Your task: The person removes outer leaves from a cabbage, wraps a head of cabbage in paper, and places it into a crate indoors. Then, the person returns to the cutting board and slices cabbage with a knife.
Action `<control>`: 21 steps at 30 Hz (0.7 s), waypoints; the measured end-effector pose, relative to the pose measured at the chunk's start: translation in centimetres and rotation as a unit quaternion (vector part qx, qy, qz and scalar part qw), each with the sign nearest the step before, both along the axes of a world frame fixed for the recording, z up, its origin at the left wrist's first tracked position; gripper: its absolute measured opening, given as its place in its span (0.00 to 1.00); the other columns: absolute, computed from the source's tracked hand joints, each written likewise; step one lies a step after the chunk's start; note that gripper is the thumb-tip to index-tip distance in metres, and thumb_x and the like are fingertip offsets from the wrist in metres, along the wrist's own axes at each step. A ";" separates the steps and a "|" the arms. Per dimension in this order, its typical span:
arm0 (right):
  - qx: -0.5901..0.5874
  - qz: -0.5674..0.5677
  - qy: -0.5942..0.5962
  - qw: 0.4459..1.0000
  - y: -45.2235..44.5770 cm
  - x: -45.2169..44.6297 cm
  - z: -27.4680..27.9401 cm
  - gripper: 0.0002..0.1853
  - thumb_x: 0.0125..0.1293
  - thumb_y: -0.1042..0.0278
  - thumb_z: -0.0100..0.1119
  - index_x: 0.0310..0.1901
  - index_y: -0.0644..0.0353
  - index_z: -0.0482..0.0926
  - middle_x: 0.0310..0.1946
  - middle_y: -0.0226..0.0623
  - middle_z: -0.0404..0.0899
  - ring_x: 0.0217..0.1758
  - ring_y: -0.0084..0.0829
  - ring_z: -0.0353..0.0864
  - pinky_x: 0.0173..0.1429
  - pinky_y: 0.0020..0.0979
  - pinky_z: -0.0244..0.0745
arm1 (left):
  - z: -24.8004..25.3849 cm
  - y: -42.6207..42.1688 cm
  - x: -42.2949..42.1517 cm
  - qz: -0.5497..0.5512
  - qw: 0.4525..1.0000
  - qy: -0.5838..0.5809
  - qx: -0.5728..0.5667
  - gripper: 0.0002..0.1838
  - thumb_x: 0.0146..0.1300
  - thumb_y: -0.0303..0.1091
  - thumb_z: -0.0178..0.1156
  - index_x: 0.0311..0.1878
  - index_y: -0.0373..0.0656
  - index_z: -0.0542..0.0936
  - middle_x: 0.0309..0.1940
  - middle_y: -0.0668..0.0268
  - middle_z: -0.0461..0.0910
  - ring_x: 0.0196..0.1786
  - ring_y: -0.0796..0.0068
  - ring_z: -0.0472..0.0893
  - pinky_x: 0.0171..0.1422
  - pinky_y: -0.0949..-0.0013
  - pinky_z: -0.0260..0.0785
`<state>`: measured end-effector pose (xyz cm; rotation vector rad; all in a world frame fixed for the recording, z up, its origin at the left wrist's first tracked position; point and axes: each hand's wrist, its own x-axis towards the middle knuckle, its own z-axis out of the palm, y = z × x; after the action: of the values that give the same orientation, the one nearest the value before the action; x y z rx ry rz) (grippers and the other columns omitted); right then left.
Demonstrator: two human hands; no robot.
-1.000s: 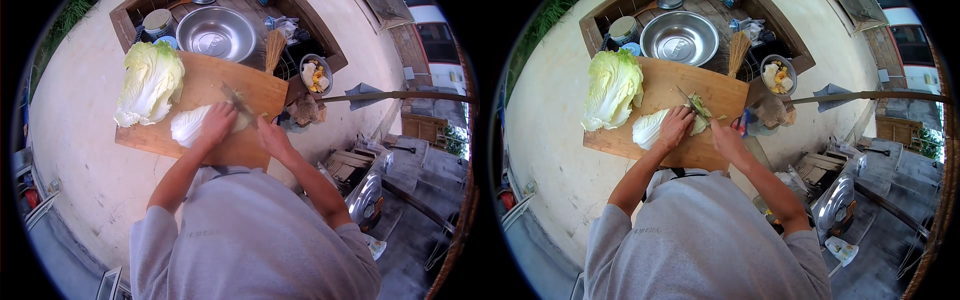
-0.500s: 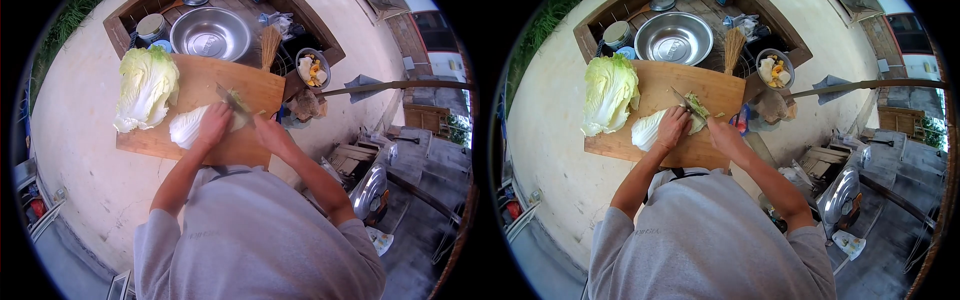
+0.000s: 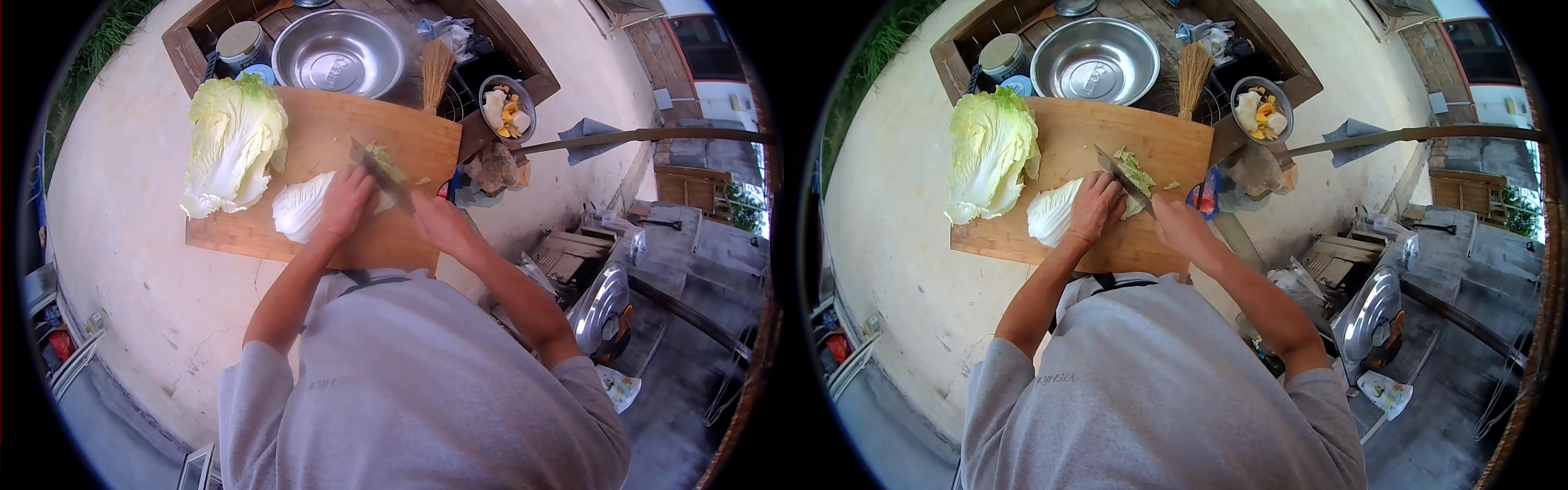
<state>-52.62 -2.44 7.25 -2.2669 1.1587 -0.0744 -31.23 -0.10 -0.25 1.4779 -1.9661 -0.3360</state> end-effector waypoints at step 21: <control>-0.037 -0.046 -0.006 0.998 1.0 3.1 -3.7 0.11 0.63 0.73 0.57 0.44 0.67 0.70 0.26 0.58 0.81 0.31 0.59 0.83 0.35 0.55 0.76 | -0.5 0.3 0.3 0.024 0.996 0.043 -0.079 0.08 0.45 0.25 0.65 0.31 0.41 0.79 0.36 0.61 0.77 0.46 0.56 0.76 0.52 0.57 0.70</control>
<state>-49.48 -1.48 3.51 -2.2727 1.2724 -0.1681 -30.95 0.19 -0.72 1.3835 -1.8423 -0.2144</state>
